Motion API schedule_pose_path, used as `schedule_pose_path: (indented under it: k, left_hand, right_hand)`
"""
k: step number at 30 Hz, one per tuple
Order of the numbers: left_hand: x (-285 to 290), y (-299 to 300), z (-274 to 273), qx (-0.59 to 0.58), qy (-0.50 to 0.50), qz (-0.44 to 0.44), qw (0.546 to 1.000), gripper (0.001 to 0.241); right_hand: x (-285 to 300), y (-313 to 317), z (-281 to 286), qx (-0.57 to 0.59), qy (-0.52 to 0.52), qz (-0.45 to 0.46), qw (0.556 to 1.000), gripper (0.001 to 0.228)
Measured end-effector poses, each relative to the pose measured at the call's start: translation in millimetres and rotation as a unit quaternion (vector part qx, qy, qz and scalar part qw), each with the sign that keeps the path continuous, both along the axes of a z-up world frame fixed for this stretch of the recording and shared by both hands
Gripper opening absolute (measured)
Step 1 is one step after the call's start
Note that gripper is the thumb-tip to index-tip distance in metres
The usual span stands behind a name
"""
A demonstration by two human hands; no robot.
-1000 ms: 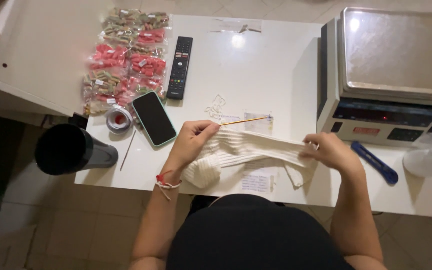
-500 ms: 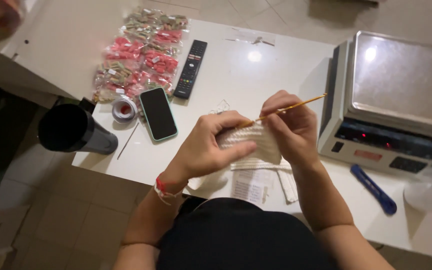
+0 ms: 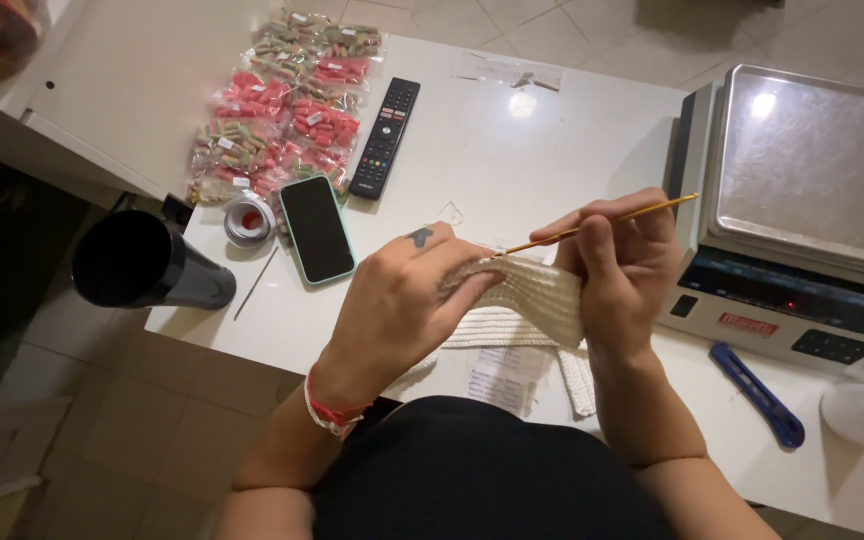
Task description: The person is crocheting a white fabric item using a crochet hook on a table.
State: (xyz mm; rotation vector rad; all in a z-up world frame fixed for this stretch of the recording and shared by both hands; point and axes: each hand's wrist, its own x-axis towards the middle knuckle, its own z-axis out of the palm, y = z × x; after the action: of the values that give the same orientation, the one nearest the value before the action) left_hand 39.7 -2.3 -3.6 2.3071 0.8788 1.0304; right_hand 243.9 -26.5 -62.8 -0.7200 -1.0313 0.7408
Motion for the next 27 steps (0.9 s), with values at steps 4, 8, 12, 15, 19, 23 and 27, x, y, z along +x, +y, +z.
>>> schedule_pose_path:
  k: [4, 8, 12, 15, 19, 23, 27]
  left_hand:
    - [0, -6, 3, 0.031, -0.035, -0.013, 0.999, 0.009]
    - [-1, -12, 10, 0.030, -0.090, -0.045, 0.994, 0.008]
    - [-1, -21, 15, 0.019, -0.110, -0.059, 0.992, 0.005]
    - [-1, -26, 19, 0.034, -0.114, -0.061, 0.991, 0.006]
    - [-2, -32, 22, 0.099, -0.077, -0.057, 0.990, 0.004]
    - [-1, -34, 18, 0.177, -0.020, -0.025, 0.984, 0.006]
    - [0, -36, 21, 0.225, 0.001, -0.011, 0.974, 0.012]
  right_hand:
    - [-1, -9, 6, 0.031, -0.035, -0.037, 0.998, 0.014]
    - [-2, -22, 15, 0.052, -0.058, -0.058, 0.995, 0.016]
    - [-3, -33, 20, 0.070, -0.063, -0.068, 0.993, 0.014]
    - [-9, -38, 30, 0.099, -0.084, -0.080, 0.988, 0.018]
    - [-13, -43, 36, 0.125, -0.132, -0.104, 0.978, 0.018]
    - [-13, -44, 36, 0.166, -0.152, -0.109, 0.968, 0.016]
    - [-12, -44, 29, 0.192, -0.179, -0.146, 0.954, 0.015]
